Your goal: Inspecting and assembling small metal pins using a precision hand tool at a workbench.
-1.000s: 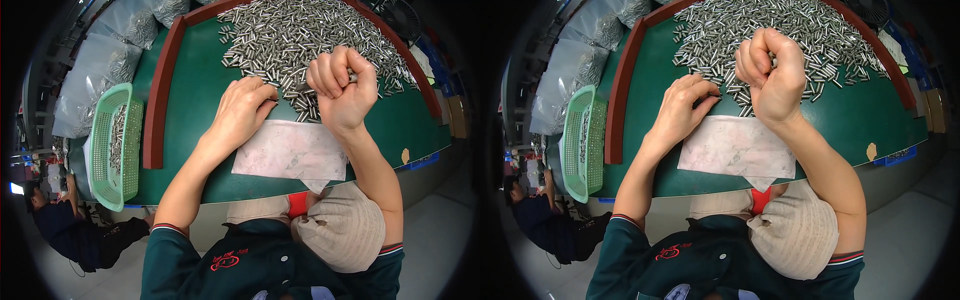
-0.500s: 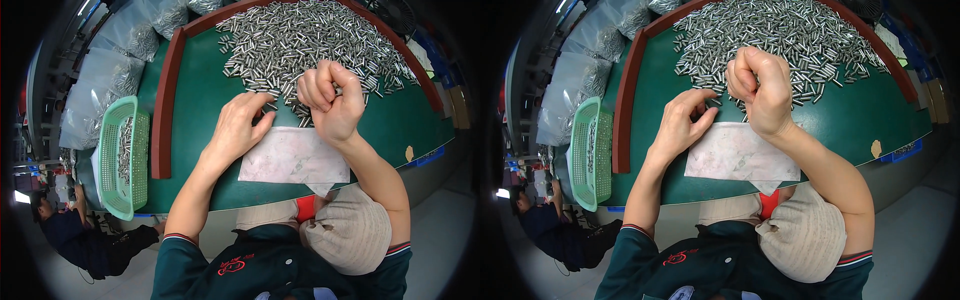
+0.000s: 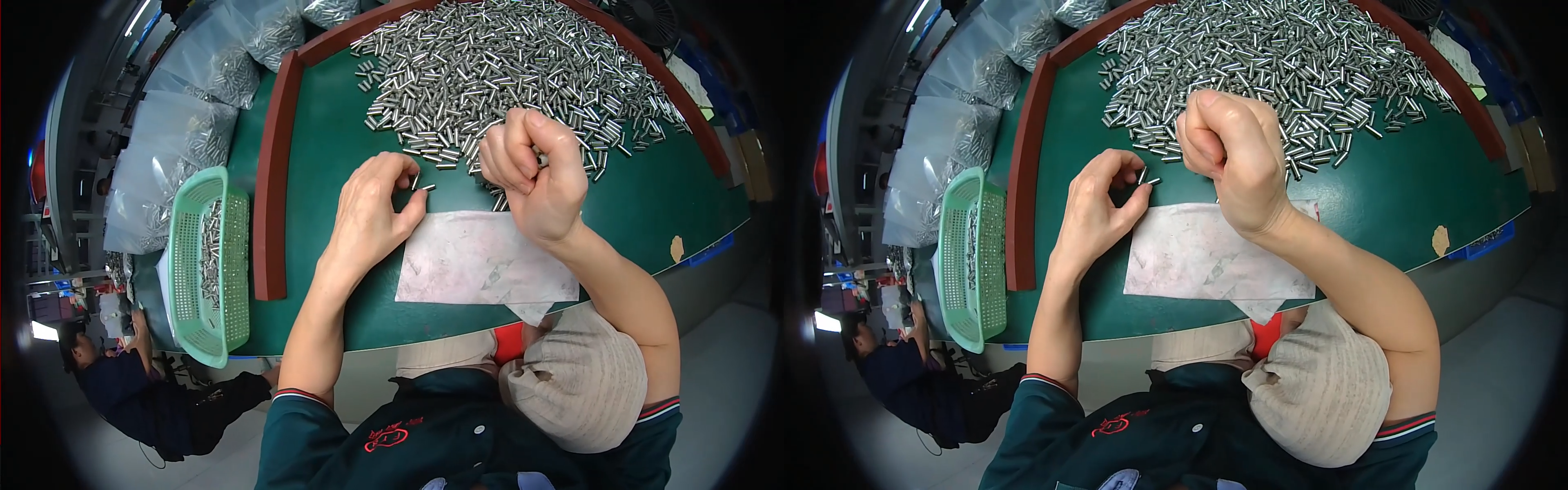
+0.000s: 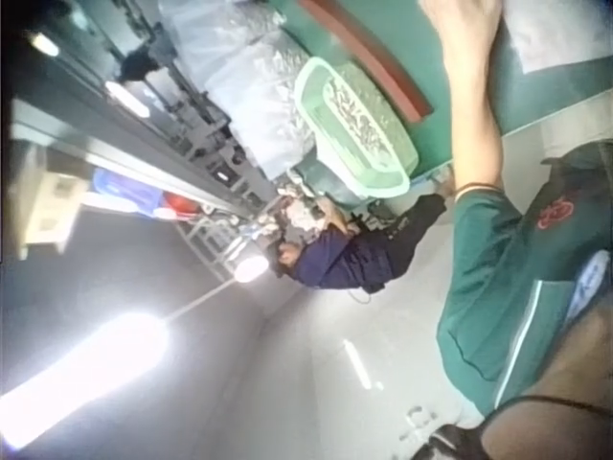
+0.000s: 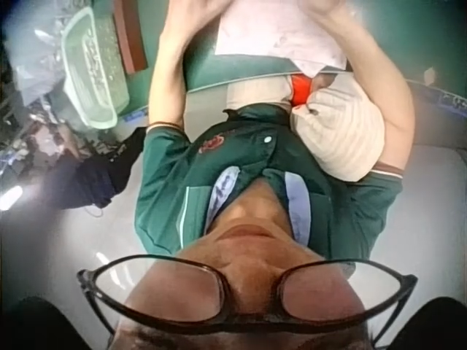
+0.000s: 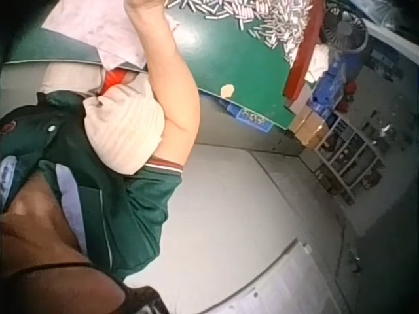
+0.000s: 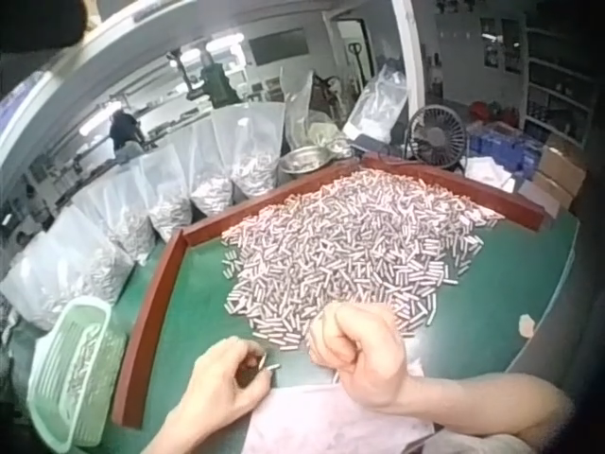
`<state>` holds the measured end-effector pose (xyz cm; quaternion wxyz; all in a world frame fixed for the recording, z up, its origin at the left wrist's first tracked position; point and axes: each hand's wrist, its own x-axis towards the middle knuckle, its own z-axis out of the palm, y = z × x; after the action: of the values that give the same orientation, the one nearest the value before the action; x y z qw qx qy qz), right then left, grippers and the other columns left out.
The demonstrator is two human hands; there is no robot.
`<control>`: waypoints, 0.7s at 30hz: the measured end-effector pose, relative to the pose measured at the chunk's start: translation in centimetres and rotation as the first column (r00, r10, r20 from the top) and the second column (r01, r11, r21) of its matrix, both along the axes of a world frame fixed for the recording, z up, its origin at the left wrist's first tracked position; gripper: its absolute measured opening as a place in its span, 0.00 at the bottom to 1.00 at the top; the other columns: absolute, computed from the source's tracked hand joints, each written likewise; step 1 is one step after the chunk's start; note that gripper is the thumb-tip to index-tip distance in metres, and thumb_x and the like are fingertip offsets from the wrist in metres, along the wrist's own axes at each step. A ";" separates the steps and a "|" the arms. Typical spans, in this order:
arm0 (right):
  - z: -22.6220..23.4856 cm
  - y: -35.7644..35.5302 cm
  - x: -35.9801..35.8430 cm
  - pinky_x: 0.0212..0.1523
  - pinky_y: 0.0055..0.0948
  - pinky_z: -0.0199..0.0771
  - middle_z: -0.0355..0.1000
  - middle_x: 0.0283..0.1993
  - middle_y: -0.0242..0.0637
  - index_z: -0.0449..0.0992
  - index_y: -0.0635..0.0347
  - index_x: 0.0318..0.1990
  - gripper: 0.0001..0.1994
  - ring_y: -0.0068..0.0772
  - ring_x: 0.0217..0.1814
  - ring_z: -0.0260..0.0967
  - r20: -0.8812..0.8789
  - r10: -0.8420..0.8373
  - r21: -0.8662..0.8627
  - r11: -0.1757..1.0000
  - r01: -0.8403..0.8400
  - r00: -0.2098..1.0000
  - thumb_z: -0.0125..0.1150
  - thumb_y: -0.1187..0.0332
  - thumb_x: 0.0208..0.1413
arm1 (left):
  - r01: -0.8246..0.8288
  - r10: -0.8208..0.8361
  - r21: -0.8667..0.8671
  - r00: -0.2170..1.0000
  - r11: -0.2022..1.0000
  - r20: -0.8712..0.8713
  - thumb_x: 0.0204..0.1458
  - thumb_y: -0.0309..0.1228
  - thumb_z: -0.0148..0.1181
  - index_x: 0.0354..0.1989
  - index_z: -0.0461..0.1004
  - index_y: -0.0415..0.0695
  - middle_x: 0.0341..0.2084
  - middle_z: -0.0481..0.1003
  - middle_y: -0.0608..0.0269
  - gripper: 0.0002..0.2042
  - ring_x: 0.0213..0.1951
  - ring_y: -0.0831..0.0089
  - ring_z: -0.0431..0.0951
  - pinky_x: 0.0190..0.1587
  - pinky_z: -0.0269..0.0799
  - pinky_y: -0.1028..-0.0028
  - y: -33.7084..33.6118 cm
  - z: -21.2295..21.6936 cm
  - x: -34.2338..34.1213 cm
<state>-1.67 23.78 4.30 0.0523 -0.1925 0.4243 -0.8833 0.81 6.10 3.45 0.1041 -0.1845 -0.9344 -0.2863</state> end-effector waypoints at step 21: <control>0.1 -0.4 0.1 0.16 0.20 0.41 0.47 0.11 0.27 0.50 0.57 0.12 0.18 0.17 0.13 0.40 -0.027 0.009 0.072 0.997 -0.007 1.000 0.36 0.64 0.53 | 0.021 -0.088 -0.327 0.978 0.945 -0.191 0.36 0.22 0.57 0.23 0.69 0.39 0.23 0.68 0.61 0.05 0.28 0.65 0.69 0.32 0.64 0.69 0.1 0.0 -1.3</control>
<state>-1.56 23.41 4.37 0.0571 -0.2041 0.4558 -0.8645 -0.48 6.20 3.45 0.1593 -0.2531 -0.9477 -0.1116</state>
